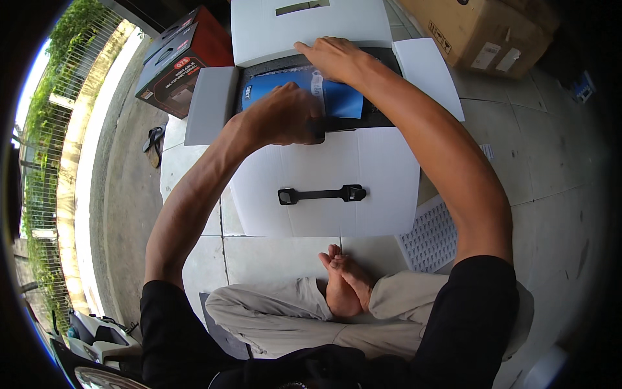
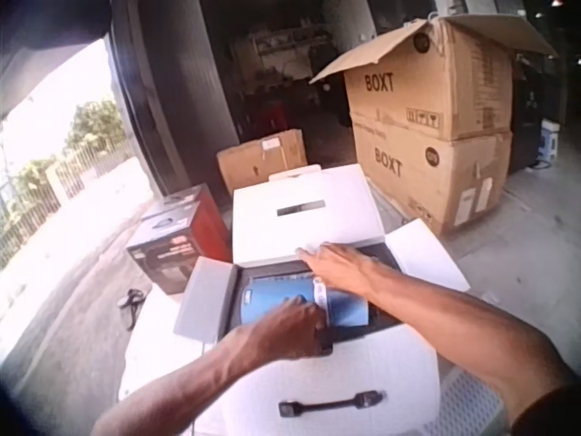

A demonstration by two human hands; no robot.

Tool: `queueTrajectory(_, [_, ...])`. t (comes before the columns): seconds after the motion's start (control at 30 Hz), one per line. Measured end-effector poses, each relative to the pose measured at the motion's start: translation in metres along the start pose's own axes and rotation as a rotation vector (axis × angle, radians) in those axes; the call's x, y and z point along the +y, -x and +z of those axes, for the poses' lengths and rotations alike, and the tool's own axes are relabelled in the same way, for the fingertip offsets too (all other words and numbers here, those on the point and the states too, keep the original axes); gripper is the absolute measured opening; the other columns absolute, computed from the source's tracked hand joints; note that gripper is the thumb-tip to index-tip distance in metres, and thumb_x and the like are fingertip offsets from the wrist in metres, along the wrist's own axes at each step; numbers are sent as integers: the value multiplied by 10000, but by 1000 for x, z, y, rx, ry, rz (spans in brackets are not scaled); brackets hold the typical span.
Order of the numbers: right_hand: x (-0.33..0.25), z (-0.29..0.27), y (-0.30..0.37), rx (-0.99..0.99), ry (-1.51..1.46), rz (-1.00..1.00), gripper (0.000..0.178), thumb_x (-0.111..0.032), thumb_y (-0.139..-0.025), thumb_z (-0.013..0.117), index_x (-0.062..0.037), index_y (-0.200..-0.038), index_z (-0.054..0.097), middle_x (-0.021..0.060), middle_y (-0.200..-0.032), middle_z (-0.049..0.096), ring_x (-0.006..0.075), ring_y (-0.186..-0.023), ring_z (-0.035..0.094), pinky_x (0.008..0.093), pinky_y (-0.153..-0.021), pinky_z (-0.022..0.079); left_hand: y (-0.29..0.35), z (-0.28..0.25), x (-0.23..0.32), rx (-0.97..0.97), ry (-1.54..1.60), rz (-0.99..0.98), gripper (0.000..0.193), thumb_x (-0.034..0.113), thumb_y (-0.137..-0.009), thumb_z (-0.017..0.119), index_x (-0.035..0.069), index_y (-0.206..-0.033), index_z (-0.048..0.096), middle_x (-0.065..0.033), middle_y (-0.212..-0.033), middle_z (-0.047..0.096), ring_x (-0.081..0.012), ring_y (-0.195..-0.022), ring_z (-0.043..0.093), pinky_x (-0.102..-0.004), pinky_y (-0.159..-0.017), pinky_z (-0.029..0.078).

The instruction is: The person sits on the floor and unpacks a portable speaker from a white box, removing plastic wrapping and foam inserts. They then open a larger cardboard box containing multiple speaker units, using scissors to cut the tape and removing the items.

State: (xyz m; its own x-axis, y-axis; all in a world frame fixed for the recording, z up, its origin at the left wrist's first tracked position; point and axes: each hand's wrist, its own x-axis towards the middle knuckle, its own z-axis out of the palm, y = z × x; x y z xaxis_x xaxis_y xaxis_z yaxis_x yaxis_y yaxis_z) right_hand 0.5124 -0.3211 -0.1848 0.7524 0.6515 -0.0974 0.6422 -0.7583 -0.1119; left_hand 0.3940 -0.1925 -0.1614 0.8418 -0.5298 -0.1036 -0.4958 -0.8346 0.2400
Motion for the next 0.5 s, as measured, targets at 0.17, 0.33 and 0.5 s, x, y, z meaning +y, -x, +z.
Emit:
queueTrajectory(0.17, [3,8,-3,105,-13,-51,624,49,-835,585,-118,-1426,477,167,-1208,619,343,-1126,600,440,-941,503,-3,-1,-3,-91,-26,-72,215,162,-639,773,49,-821,756,-98,-829,743,-249,-743,718,-327,-700,583])
queueTrajectory(0.33, [8,18,-11,221,-107,-29,698,69,-751,640,-102,-1414,508,158,-1295,598,336,-1187,589,409,-1035,491,-8,-1,-3,57,-134,97,260,101,-578,783,22,-821,734,-132,-840,730,-289,-757,723,-348,-694,592])
queueTrajectory(0.5, [17,12,-14,233,-83,-168,662,58,-842,630,-146,-1449,464,164,-1262,632,335,-1129,625,448,-974,503,-17,9,5,10,-399,-5,227,29,-606,722,-33,-825,721,-203,-858,713,-361,-826,723,-384,-743,603])
